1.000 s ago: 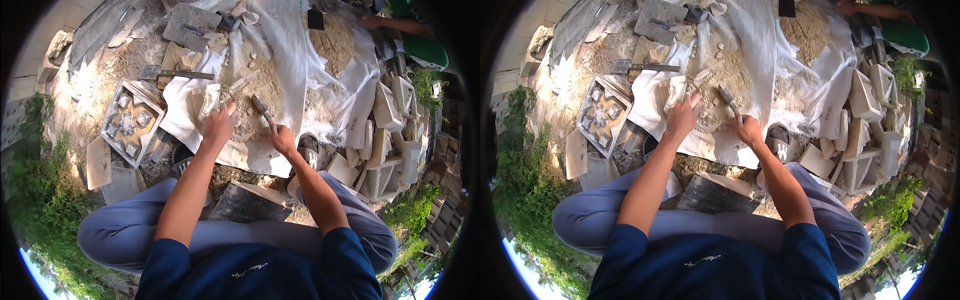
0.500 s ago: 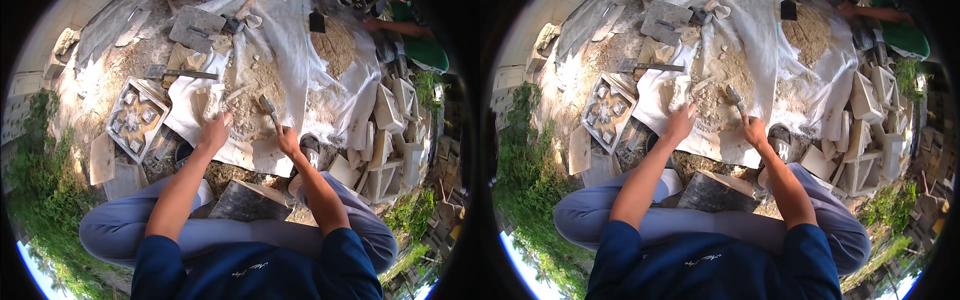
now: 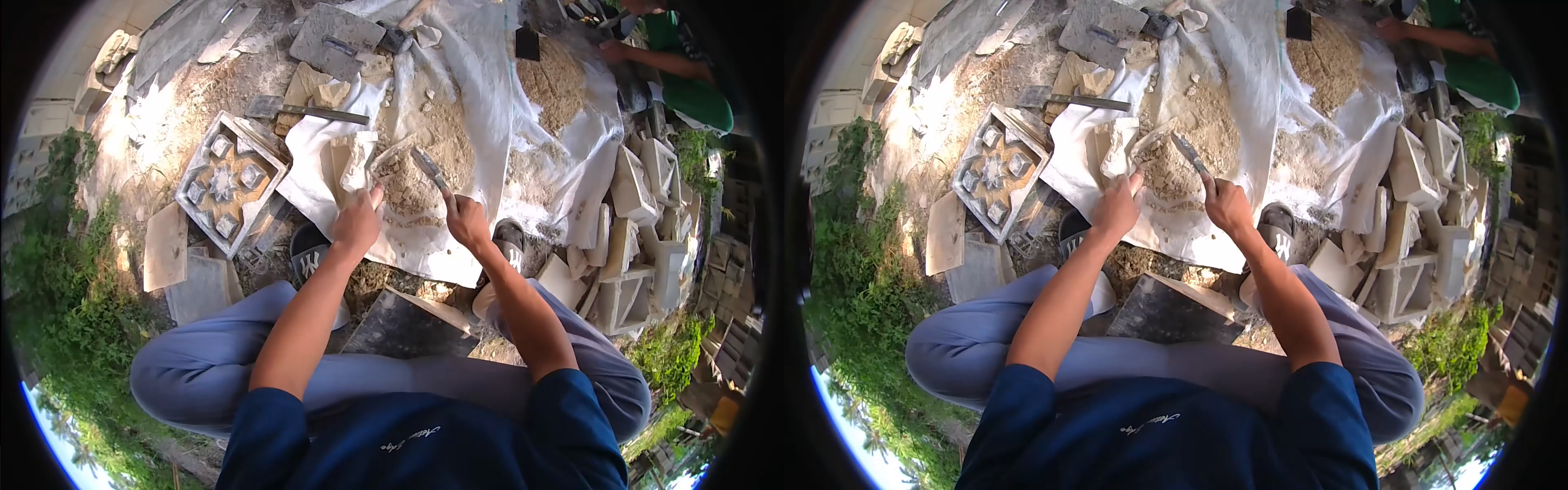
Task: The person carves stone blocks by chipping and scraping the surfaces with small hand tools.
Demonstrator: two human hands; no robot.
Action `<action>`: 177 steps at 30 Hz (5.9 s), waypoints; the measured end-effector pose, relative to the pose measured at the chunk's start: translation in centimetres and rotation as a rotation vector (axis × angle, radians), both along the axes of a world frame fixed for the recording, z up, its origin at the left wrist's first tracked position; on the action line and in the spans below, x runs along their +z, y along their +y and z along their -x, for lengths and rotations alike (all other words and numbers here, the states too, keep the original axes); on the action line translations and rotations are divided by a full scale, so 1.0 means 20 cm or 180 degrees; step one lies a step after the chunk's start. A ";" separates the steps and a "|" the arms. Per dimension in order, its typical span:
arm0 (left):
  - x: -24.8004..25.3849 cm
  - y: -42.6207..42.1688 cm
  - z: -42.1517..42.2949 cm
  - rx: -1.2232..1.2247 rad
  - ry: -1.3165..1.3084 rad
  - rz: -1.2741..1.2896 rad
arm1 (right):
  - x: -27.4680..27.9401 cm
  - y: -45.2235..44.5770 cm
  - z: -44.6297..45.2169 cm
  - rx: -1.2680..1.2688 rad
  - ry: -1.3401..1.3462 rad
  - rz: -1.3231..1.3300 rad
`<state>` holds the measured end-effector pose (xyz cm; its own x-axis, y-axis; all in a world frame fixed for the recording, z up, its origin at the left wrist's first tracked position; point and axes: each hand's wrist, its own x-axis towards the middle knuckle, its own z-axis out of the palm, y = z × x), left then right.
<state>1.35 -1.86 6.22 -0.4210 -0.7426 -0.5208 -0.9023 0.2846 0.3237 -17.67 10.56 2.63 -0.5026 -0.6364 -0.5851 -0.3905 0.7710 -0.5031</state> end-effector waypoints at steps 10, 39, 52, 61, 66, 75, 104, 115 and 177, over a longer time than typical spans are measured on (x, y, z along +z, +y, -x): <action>0.04 -0.02 0.00 -0.0034 0.0170 -0.0058 | -0.09 0.01 0.00 0.0138 -0.0038 -0.0053; -0.15 0.10 -0.04 0.0171 0.0428 -0.0239 | 0.04 -0.08 -0.13 0.0207 0.0118 0.0142; -0.06 0.09 -0.05 0.0112 0.0467 -0.0127 | -0.05 -0.01 -0.14 0.0362 0.0219 0.0025; -0.06 0.14 -0.15 0.0152 0.0476 0.0286 | -0.06 0.09 -0.17 0.0796 0.0389 -0.0086; -0.08 0.16 -0.18 0.0180 0.0644 0.0330 | 0.05 0.07 -0.19 0.0565 0.0299 0.0416; -0.09 0.16 -0.19 0.0067 0.0468 0.0331 | -0.05 0.13 -0.24 0.0624 0.0415 -0.0014; -0.08 0.16 -0.18 -0.0032 0.0303 -0.0172 | -0.02 0.08 -0.22 -0.0132 0.0420 0.1376; -0.09 0.16 -0.17 -0.0214 0.0657 0.0075 | 0.04 0.04 -0.19 -0.0411 0.0357 0.0993; -0.10 0.09 -0.03 -0.0108 0.0282 -0.0217 | -0.10 0.12 -0.15 -0.0082 0.0358 0.0586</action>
<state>1.97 -0.04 4.28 -0.4919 -0.6913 -0.5292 -0.8596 0.2890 0.4215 -14.65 13.05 0.55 -0.5758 -0.7134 -0.3995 -0.4334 0.6806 -0.5907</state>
